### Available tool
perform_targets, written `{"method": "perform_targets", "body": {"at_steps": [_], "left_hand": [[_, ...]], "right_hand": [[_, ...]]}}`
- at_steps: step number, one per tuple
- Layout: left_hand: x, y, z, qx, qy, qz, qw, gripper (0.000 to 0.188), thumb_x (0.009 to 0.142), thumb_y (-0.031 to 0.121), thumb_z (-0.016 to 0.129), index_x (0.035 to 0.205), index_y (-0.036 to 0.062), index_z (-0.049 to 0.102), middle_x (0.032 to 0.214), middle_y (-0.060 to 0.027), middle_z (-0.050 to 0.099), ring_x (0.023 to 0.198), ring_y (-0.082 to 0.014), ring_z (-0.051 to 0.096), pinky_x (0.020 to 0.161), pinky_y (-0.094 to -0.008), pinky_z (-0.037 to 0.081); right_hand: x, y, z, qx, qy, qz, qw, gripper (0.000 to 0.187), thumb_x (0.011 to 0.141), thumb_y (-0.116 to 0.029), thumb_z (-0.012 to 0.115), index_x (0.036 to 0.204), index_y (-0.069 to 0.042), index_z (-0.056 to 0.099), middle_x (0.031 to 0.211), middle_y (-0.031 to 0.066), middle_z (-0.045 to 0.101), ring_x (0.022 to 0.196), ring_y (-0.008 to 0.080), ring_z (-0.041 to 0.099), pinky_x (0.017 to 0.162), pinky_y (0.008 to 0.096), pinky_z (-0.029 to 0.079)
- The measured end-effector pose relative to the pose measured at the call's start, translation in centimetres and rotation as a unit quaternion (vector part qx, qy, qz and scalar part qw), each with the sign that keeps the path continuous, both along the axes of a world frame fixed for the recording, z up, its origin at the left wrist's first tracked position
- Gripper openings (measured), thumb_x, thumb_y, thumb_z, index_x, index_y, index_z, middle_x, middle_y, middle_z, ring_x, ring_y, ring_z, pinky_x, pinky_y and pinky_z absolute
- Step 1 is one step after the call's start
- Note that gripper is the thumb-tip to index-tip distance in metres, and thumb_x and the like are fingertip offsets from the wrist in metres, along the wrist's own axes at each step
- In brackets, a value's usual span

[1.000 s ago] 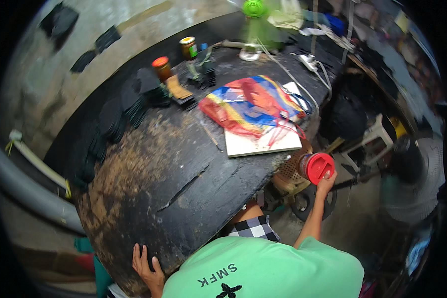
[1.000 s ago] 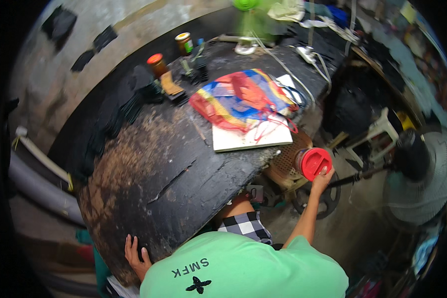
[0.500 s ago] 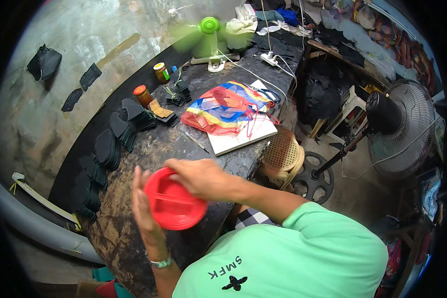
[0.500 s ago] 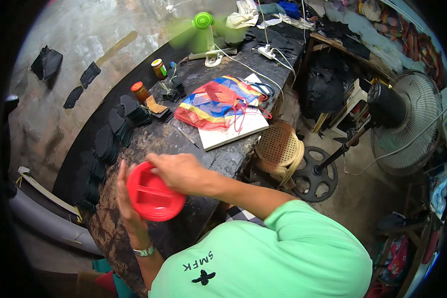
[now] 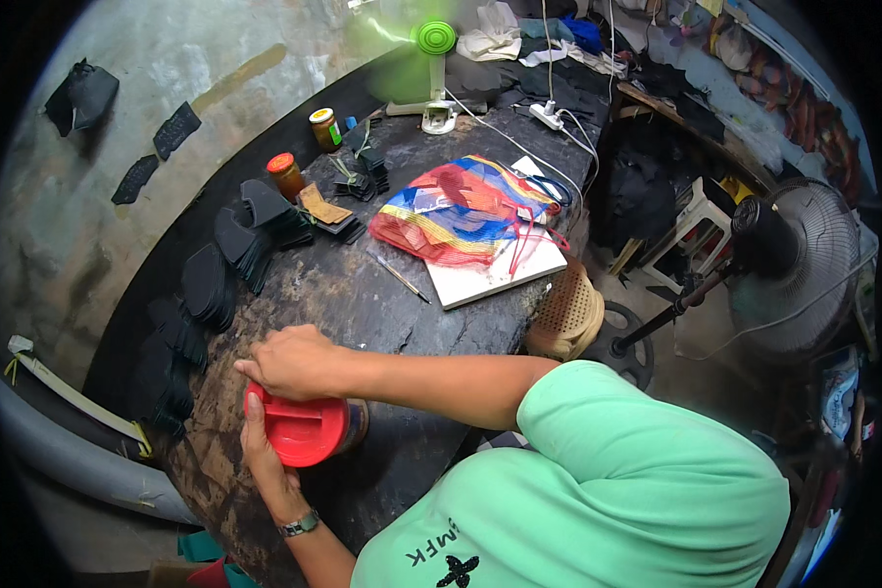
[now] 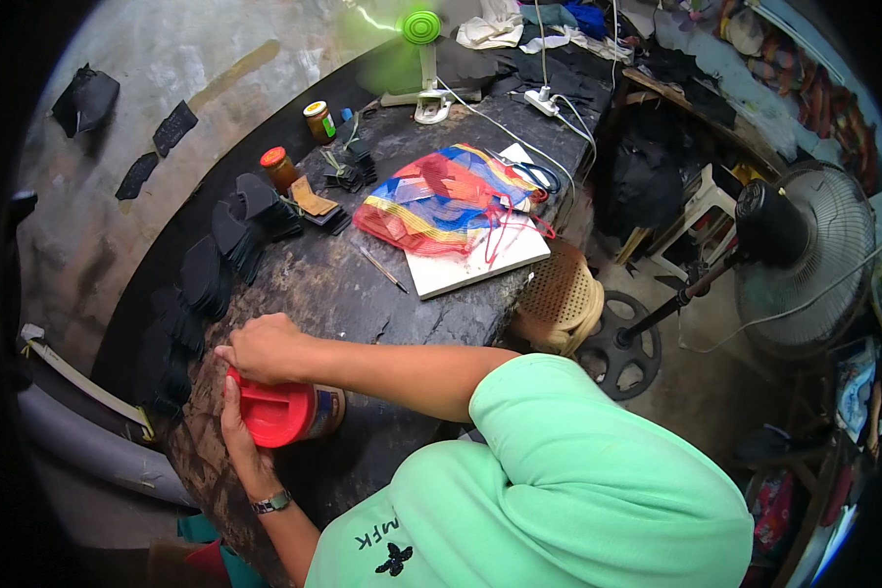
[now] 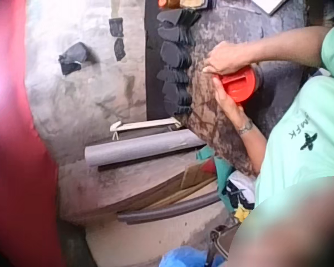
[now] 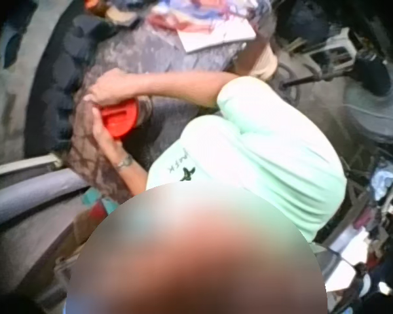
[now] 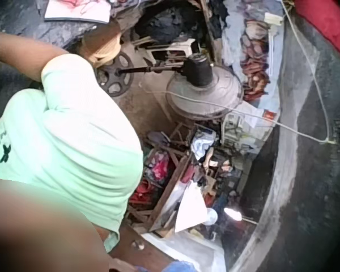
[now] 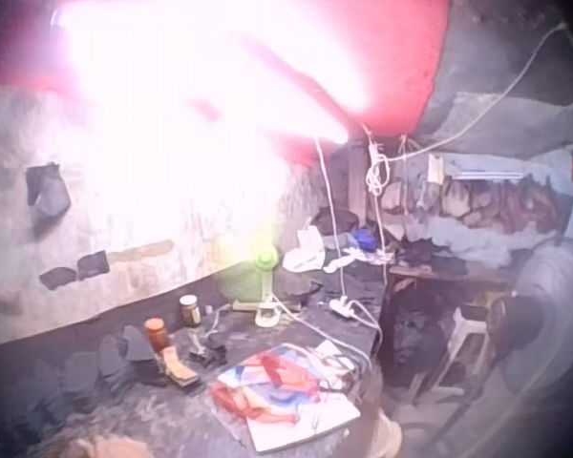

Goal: The person clears a cluttered workbench, then uses a long green strap to tie stacks of black shoe parts together. They wrap the strap around each stack, pull it tight, and secure it with a knot. The person uses scissors to trim excess strap length and places the tied stacks on the table.

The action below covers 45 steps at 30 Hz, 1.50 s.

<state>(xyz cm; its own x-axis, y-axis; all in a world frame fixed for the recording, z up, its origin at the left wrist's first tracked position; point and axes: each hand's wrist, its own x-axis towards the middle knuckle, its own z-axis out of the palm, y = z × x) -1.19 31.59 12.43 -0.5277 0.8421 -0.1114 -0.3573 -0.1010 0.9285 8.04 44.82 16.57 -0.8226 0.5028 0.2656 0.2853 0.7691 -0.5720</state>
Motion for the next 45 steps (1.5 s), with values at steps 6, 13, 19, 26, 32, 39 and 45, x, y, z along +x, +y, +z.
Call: {"method": "perform_targets", "body": {"at_steps": [6,13,19,26,32,39,45], "left_hand": [[0.6,0.6,0.9,-0.007,-0.029,0.0,1.0,0.049,0.099,0.03,0.054,0.131,-0.0067,0.049,0.123,-0.0177,0.059,0.106,-0.0242,0.063,0.09,-0.0362,0.053],[0.3,0.5,0.8,-0.01,0.017,0.003,1.0,0.039,0.099,0.026,0.053,0.122,-0.0052,0.058,0.113,-0.012,0.064,0.097,-0.0179,0.065,0.084,-0.0297,0.051],[0.7,-0.1,-0.2,0.044,-0.012,-0.014,0.999,0.041,0.101,0.03,0.047,0.122,-0.0029,0.057,0.111,-0.0115,0.065,0.096,-0.017,0.065,0.085,-0.0292,0.051],[2.6,-0.4,-5.7,0.001,0.244,0.029,0.969,0.064,0.104,0.048,0.023,0.131,-0.002,0.054,0.139,-0.0158,0.051,0.134,-0.0274,0.041,0.113,-0.037,0.026],[3.2,0.7,-8.5,-0.216,0.653,0.016,0.726,0.047,0.094,0.033,0.056,0.134,0.0092,0.055,0.151,-0.0147,0.037,0.142,-0.0316,0.029,0.114,-0.0476,0.017],[3.1,1.2,-7.8,-0.229,0.639,0.009,0.734,0.047,0.089,0.028,0.06,0.133,0.0115,0.057,0.151,-0.0135,0.038,0.141,-0.0303,0.03,0.114,-0.0482,0.018],[3.2,1.1,-7.7,-0.237,0.626,0.017,0.743,0.045,0.088,0.026,0.062,0.131,0.0138,0.059,0.151,-0.0108,0.039,0.141,-0.0292,0.032,0.114,-0.0471,0.018]], "right_hand": [[-0.1,1.0,-1.0,-0.075,-0.019,0.004,0.997,0.057,0.101,-0.042,0.035,0.088,0.001,0.069,0.094,0.0236,0.068,0.092,0.0419,0.065,0.087,0.0489,0.049],[-0.4,1.4,-1.7,-0.021,0.008,0.036,0.999,0.051,0.1,-0.036,0.039,0.079,0.001,0.068,0.081,0.0233,0.067,0.082,0.0416,0.066,0.071,0.0492,0.053],[3.8,0.6,-0.5,-0.074,-0.031,0.013,0.997,0.05,0.095,-0.045,0.049,0.105,0.003,0.059,0.092,0.0286,0.066,0.09,0.0439,0.064,0.085,0.051,0.048],[10.4,5.1,2.1,-0.128,0.009,-0.037,0.991,0.038,0.096,-0.033,0.055,0.103,0.004,0.057,0.088,0.0311,0.064,0.088,0.0456,0.064,0.078,0.0501,0.049],[6.6,19.0,8.4,0.038,0.29,-0.198,0.936,0.038,0.098,-0.034,0.048,0.102,0.004,0.055,0.095,0.031,0.064,0.094,0.0469,0.062,0.08,0.0487,0.047],[-2.5,33.0,7.2,-0.164,0.358,-0.365,0.844,0.041,0.092,-0.025,0.052,0.113,0.01,0.046,0.103,0.0355,0.063,0.101,0.0474,0.062,0.091,0.0487,0.049],[-6.3,38.2,2.3,-0.321,0.406,-0.377,0.768,0.053,0.087,-0.013,0.055,0.127,0.014,0.032,0.121,0.0381,0.054,0.112,0.0417,0.06,0.095,0.0427,0.052]]}}
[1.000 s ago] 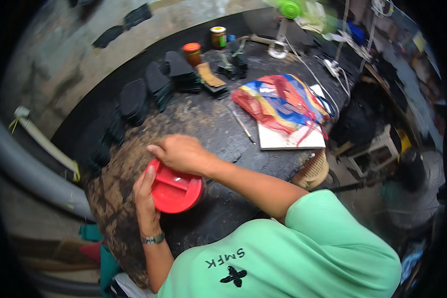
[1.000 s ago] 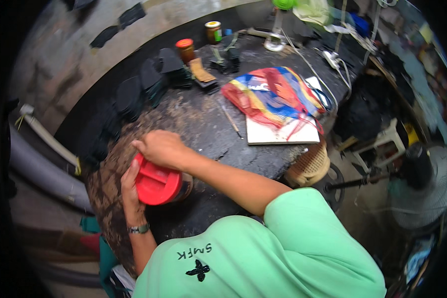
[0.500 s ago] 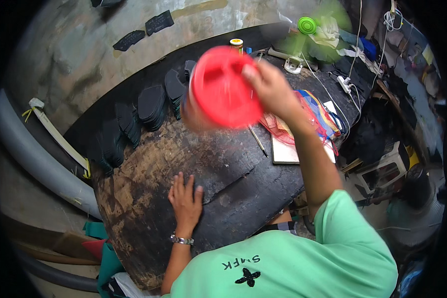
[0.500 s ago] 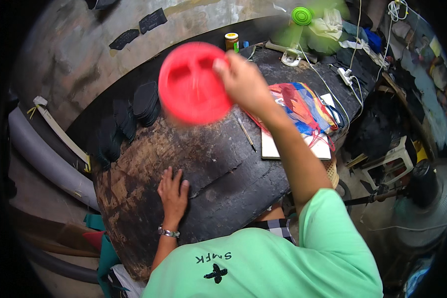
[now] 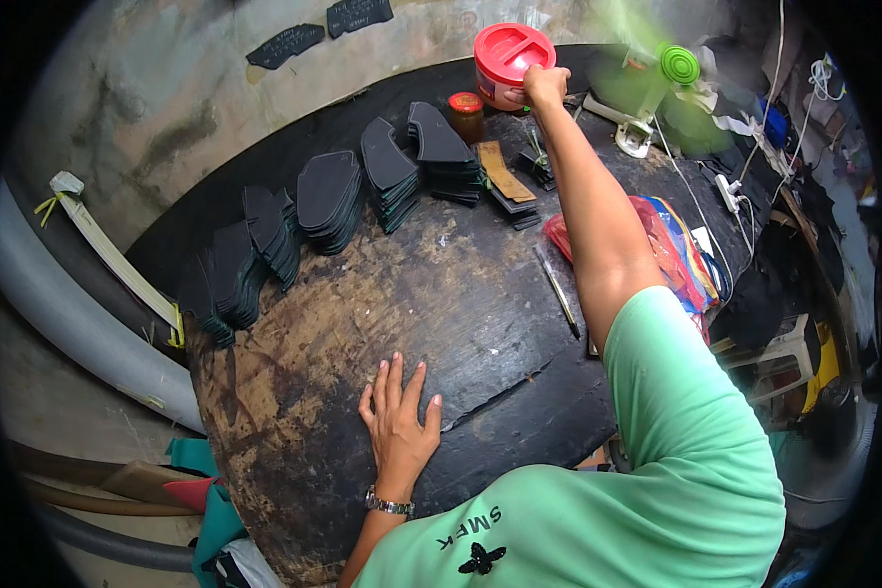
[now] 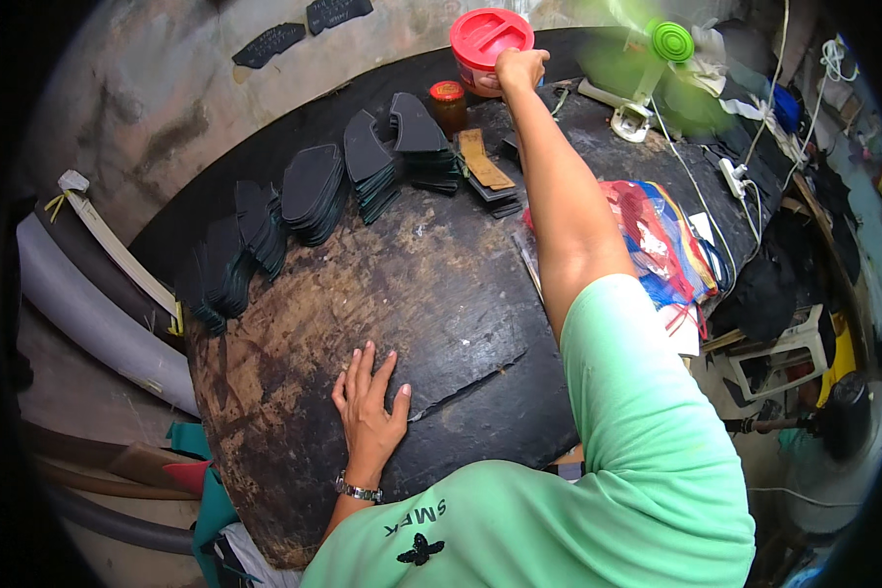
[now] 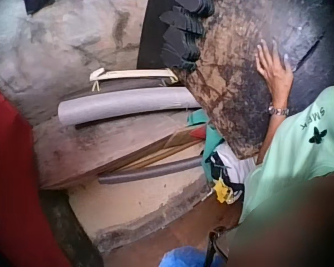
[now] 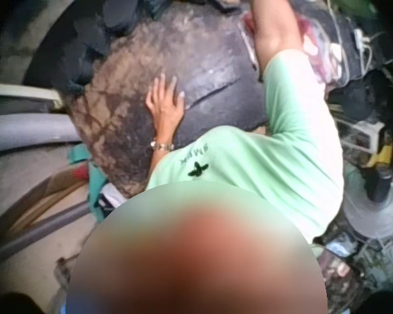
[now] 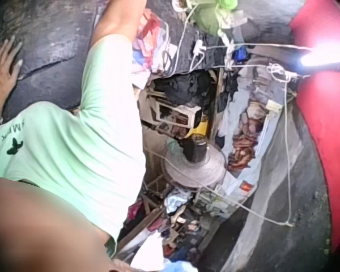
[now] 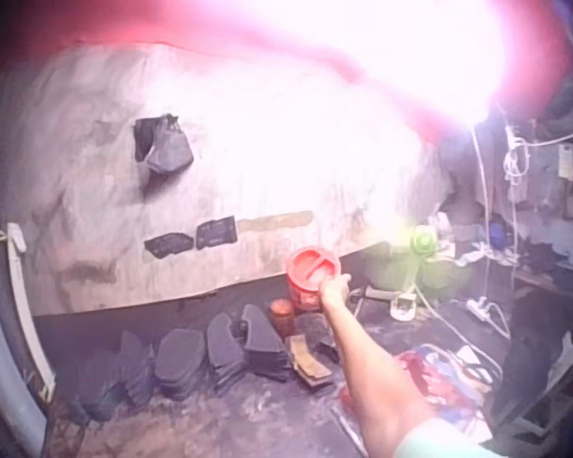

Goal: The person clears a cluttered workbench, then uses a long green strap to tie stacks of black shoe parts together. They wrap the strap around each stack, pull it tight, and secure it with a knot. The person uses scissors to trim excess strap length and places the tied stacks on the table.

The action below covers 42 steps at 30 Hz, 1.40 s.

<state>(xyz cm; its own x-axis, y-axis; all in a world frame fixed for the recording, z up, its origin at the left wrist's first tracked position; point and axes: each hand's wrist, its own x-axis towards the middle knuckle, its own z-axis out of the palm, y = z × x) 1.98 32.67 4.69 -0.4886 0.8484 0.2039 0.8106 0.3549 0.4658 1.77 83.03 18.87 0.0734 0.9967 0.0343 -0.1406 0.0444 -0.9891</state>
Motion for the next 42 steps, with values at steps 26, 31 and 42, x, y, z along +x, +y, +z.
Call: {"method": "perform_targets", "body": {"at_steps": [26,31,42], "left_hand": [[-0.2,-0.1,-0.7,0.021,0.005,-0.004,1.0,0.044,0.09,0.027,0.06,0.132,0.014,0.058,0.15,-0.0098,0.041,0.14,-0.0288,0.033,0.114,-0.0469,0.017],[-0.3,0.0,-0.9,0.014,0.014,0.005,1.0,0.042,0.091,0.028,0.059,0.131,0.0142,0.059,0.148,-0.0102,0.043,0.14,-0.0269,0.034,0.114,-0.0456,0.018],[-1.7,0.1,-3.7,0.087,0.068,-0.027,0.993,0.043,0.091,0.038,0.057,0.128,0.0159,0.062,0.145,-0.0098,0.047,0.14,-0.0269,0.035,0.115,-0.0446,0.019]], "right_hand": [[4.4,-14.8,-8.1,0.227,-0.217,0.273,0.909,0.045,0.089,-0.03,0.067,0.122,-0.001,0.058,0.111,0.0183,0.06,0.098,0.0274,0.063,0.089,0.034,0.049],[15.6,-22.6,-6.7,0.138,-0.138,0.405,0.893,0.033,0.098,-0.025,0.057,0.122,-0.003,0.06,0.104,0.0055,0.066,0.091,0.0112,0.062,0.079,0.0248,0.05],[30.6,-32.4,-14.9,0.101,-0.199,0.154,0.962,0.023,0.099,-0.014,0.053,0.109,0.001,0.066,0.091,0.0056,0.069,0.079,0.0106,0.062,0.075,0.0229,0.049]]}}
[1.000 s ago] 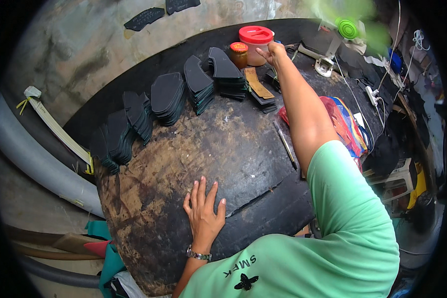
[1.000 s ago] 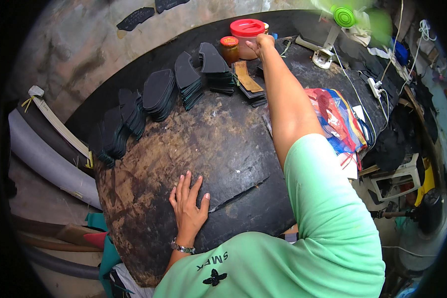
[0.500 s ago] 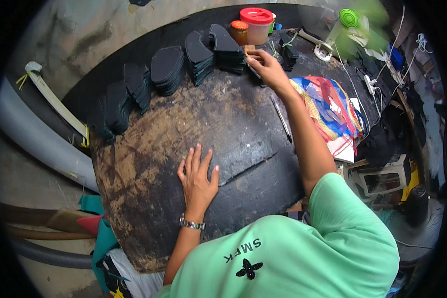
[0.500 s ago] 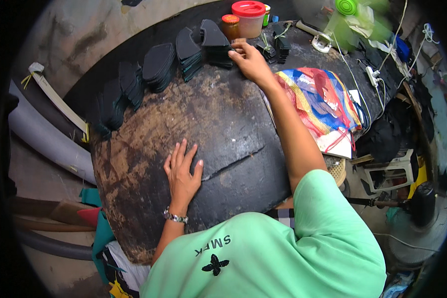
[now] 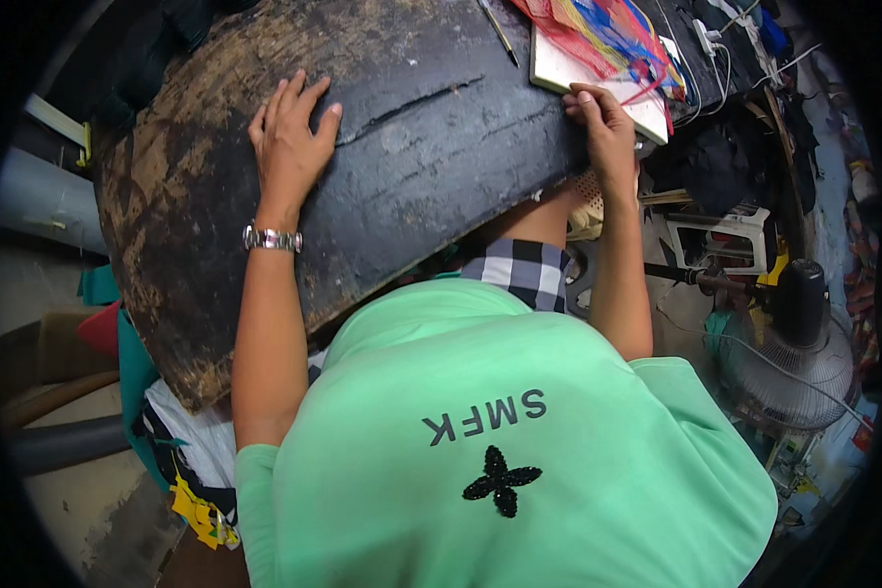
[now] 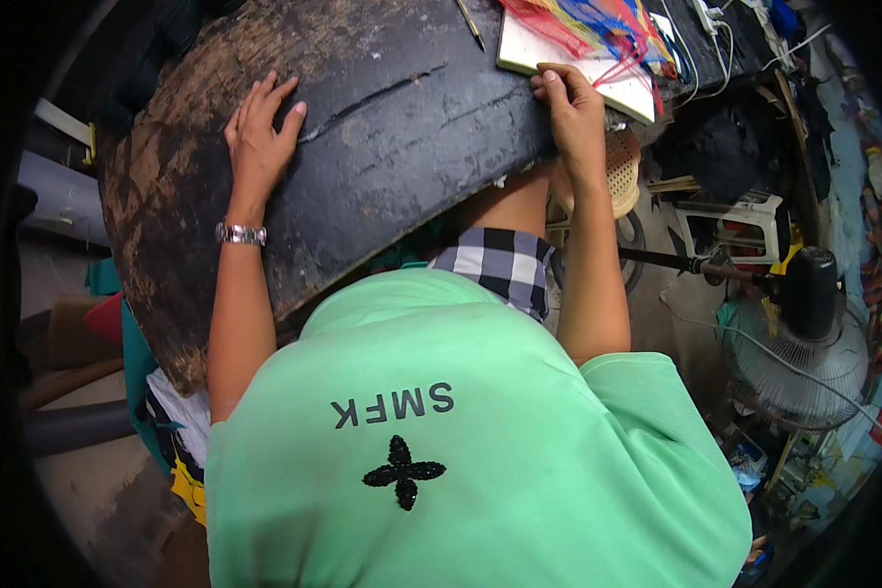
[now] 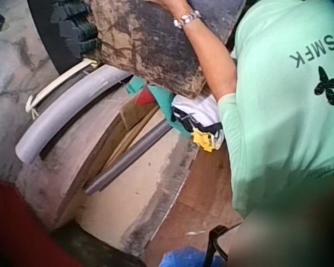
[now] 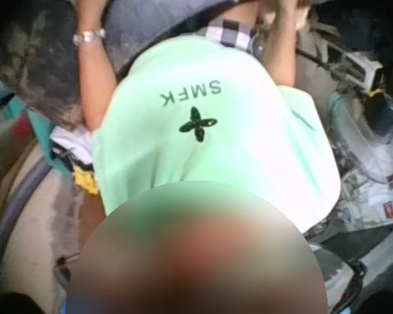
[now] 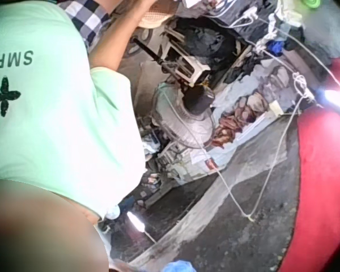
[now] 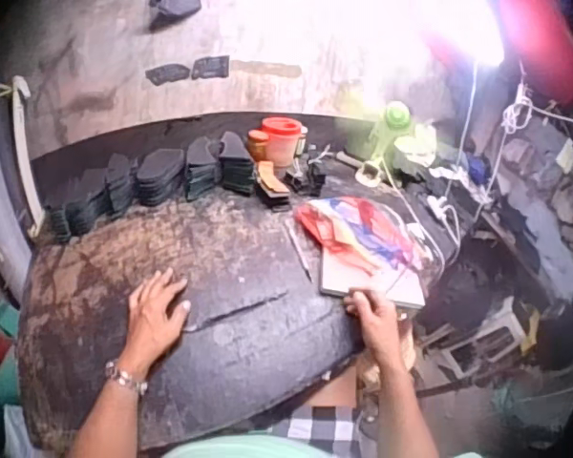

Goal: The person clears a cluttered workbench, then uses a long green strap to tie stacks of black shoe parts together. They wrap the strap around each stack, pull it tight, and secure it with a knot. The person uses scissors to trim excess strap length and places the tied stacks on the table.

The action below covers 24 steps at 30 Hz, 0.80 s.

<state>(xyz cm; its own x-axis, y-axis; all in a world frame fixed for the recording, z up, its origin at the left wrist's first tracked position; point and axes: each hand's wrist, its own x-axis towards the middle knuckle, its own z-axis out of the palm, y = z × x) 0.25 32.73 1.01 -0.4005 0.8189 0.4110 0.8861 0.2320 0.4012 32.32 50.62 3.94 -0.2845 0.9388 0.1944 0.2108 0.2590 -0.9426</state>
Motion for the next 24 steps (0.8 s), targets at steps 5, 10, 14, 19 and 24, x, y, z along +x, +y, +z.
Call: {"method": "perform_targets", "body": {"at_steps": [5,10,14,19,24], "left_hand": [[0.9,-1.5,0.3,-0.02,-0.042,-0.014,0.999,0.041,0.091,0.037,0.057,0.128,0.0178,0.062,0.146,-0.0093,0.046,0.14,-0.0274,0.034,0.115,-0.0466,0.017],[4.3,-5.8,1.0,-0.084,0.054,-0.043,0.994,0.048,0.094,0.036,0.053,0.139,0.018,0.05,0.153,-0.0136,0.035,0.144,-0.0316,0.026,0.115,-0.0543,0.014],[5.8,-12.2,3.1,-0.112,-0.03,-0.042,0.992,0.054,0.096,0.041,0.052,0.145,0.0215,0.044,0.157,-0.0078,0.028,0.146,-0.0276,0.021,0.117,-0.0488,0.01],[6.6,-19.0,4.1,-0.109,0.0,0.119,0.987,0.048,0.094,0.032,0.056,0.137,0.0114,0.052,0.15,-0.0116,0.04,0.141,-0.0297,0.032,0.115,-0.049,0.018],[6.6,-19.6,2.8,-0.038,0.023,0.179,0.983,0.038,0.09,0.02,0.058,0.121,-0.0004,0.062,0.136,-0.0165,0.054,0.131,-0.0316,0.045,0.111,-0.0501,0.028]], "right_hand": [[-1.2,-0.9,-2.5,0.19,-0.072,-0.114,0.973,0.019,0.09,-0.012,0.058,0.101,0.002,0.065,0.094,0.0188,0.067,0.087,0.0307,0.064,0.081,0.0367,0.049],[-2.5,-1.7,-2.7,0.334,-0.228,-0.144,0.903,0.02,0.088,-0.011,0.056,0.102,0.0,0.065,0.098,0.0218,0.06,0.095,0.0399,0.056,0.084,0.0471,0.044],[-2.8,-2.2,-2.3,0.316,-0.229,-0.139,0.91,0.017,0.088,-0.011,0.056,0.1,0.0,0.063,0.096,0.0192,0.057,0.093,0.0386,0.056,0.083,0.0459,0.044],[-2.6,-2.2,-2.5,0.282,-0.211,-0.14,0.925,0.015,0.089,-0.01,0.055,0.098,-0.001,0.063,0.095,0.0177,0.056,0.092,0.0372,0.056,0.083,0.0441,0.044],[-2.6,-2.2,-2.7,0.263,-0.212,-0.138,0.931,0.016,0.09,-0.011,0.055,0.099,-0.002,0.063,0.097,0.0171,0.057,0.093,0.0364,0.056,0.083,0.0438,0.044]]}}
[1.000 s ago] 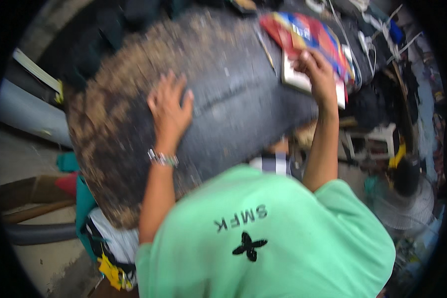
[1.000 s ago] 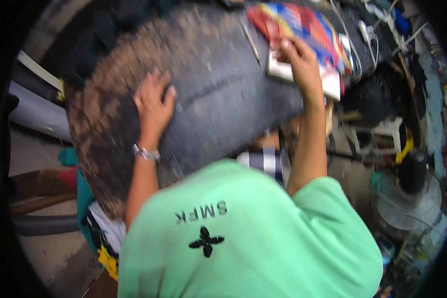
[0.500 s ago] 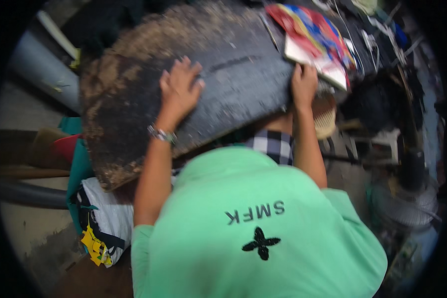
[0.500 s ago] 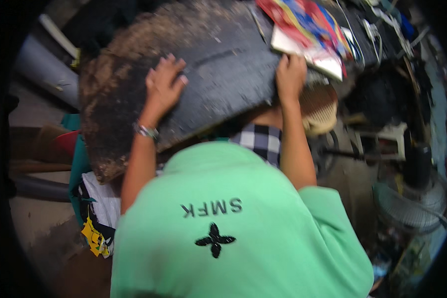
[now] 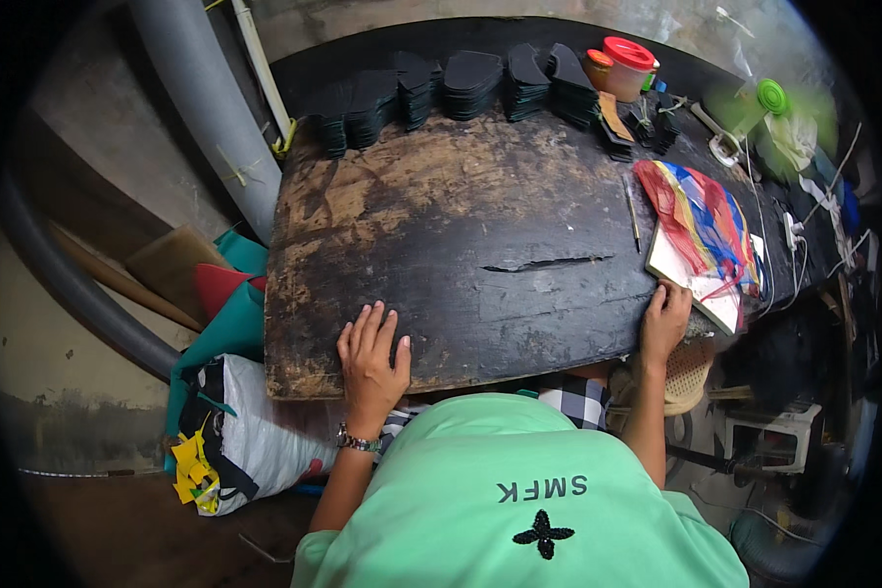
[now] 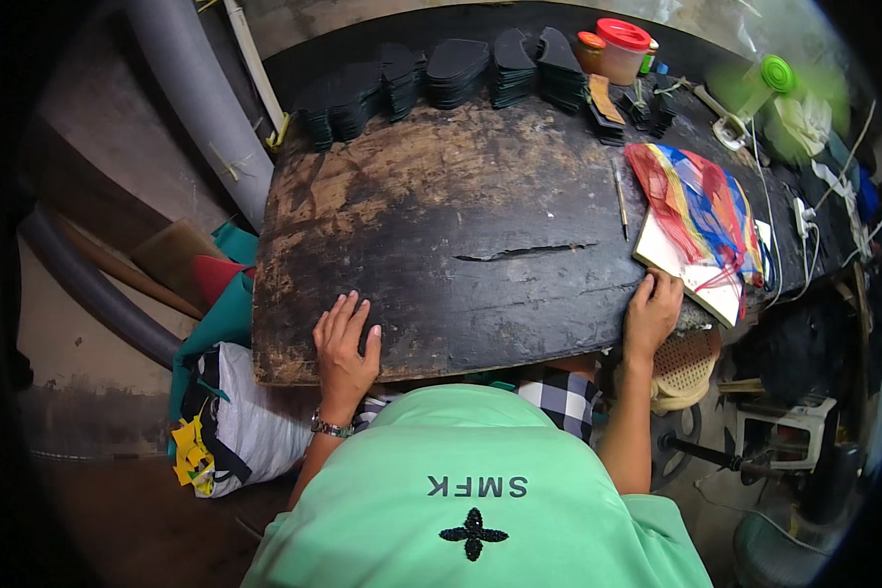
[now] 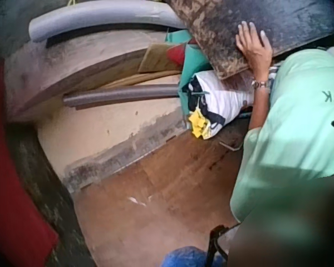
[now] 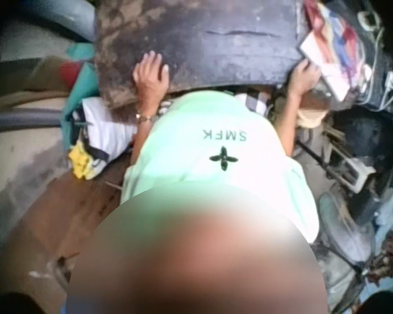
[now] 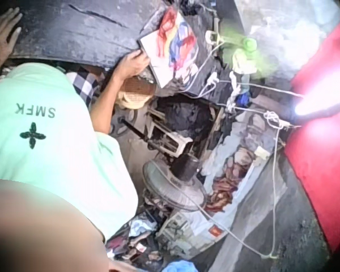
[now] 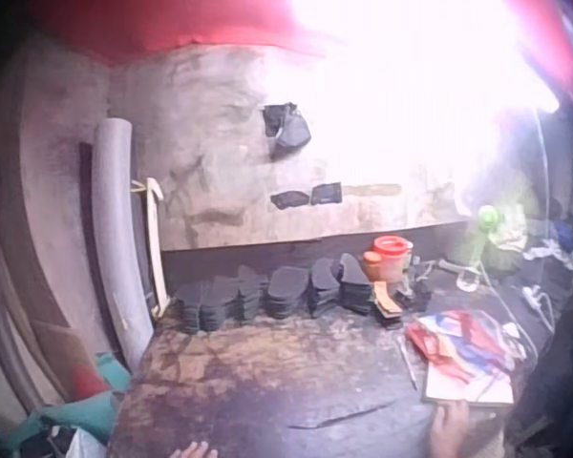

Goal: The person clears a cluttered workbench, then uses a long green strap to tie stacks of black shoe parts together. They wrap the strap around each stack, pull it tight, and secure it with a knot. The person uses scissors to trim excess strap length and places the tied stacks on the table.

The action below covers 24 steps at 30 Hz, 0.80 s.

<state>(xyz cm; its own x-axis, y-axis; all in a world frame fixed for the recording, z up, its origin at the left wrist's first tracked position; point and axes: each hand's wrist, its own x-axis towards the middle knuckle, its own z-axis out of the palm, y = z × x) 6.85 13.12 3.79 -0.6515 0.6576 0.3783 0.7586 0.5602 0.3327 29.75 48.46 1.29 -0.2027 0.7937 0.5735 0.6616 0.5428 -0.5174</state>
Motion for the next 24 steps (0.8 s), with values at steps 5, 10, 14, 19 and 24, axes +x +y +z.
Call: {"method": "perform_targets", "body": {"at_steps": [5,10,14,19,24], "left_hand": [[-0.1,0.1,0.1,0.031,-0.02,0.008,0.999,0.036,0.09,0.019,0.059,0.122,0.0032,0.063,0.135,-0.015,0.055,0.131,-0.0306,0.046,0.111,-0.0483,0.029],[0.1,0.0,0.3,0.024,-0.02,0.017,0.999,0.037,0.091,0.021,0.056,0.124,0.0048,0.062,0.137,-0.0142,0.053,0.132,-0.0294,0.045,0.111,-0.0477,0.028],[0.2,-0.1,0.1,0.003,-0.011,0.028,1.0,0.039,0.091,0.022,0.056,0.128,0.0072,0.059,0.141,-0.012,0.051,0.132,-0.0288,0.044,0.111,-0.0467,0.029],[0.0,0.0,0.1,-0.01,0.003,0.023,1.0,0.04,0.092,0.023,0.055,0.128,0.007,0.058,0.14,-0.0133,0.05,0.132,-0.0298,0.045,0.111,-0.0457,0.028],[-0.2,0.1,-0.1,-0.006,0.014,0.016,1.0,0.04,0.091,0.023,0.055,0.128,0.0058,0.058,0.14,-0.0143,0.051,0.132,-0.0295,0.044,0.111,-0.0461,0.028]], "right_hand": [[-0.3,-0.3,0.2,0.015,-0.058,-0.021,0.998,0.017,0.09,-0.016,0.056,0.101,-0.005,0.064,0.101,0.0142,0.057,0.097,0.0339,0.056,0.087,0.0434,0.043],[-0.5,-0.7,0.4,0.032,-0.097,-0.031,0.994,0.017,0.09,-0.018,0.056,0.103,-0.008,0.063,0.105,0.0118,0.057,0.099,0.032,0.055,0.086,0.044,0.043],[-0.6,-0.9,0.5,0.027,-0.128,-0.039,0.991,0.017,0.09,-0.019,0.057,0.103,-0.009,0.063,0.104,0.0111,0.056,0.099,0.0312,0.055,0.084,0.0436,0.043],[-0.8,-1.0,0.5,0.052,-0.12,-0.041,0.991,0.017,0.089,-0.02,0.059,0.102,-0.011,0.063,0.101,0.0109,0.055,0.097,0.0305,0.055,0.082,0.0428,0.043],[-0.9,-1.2,0.4,0.053,-0.1,-0.042,0.993,0.015,0.088,-0.02,0.059,0.1,-0.011,0.064,0.099,0.0101,0.055,0.096,0.0297,0.055,0.081,0.0418,0.043]]}}
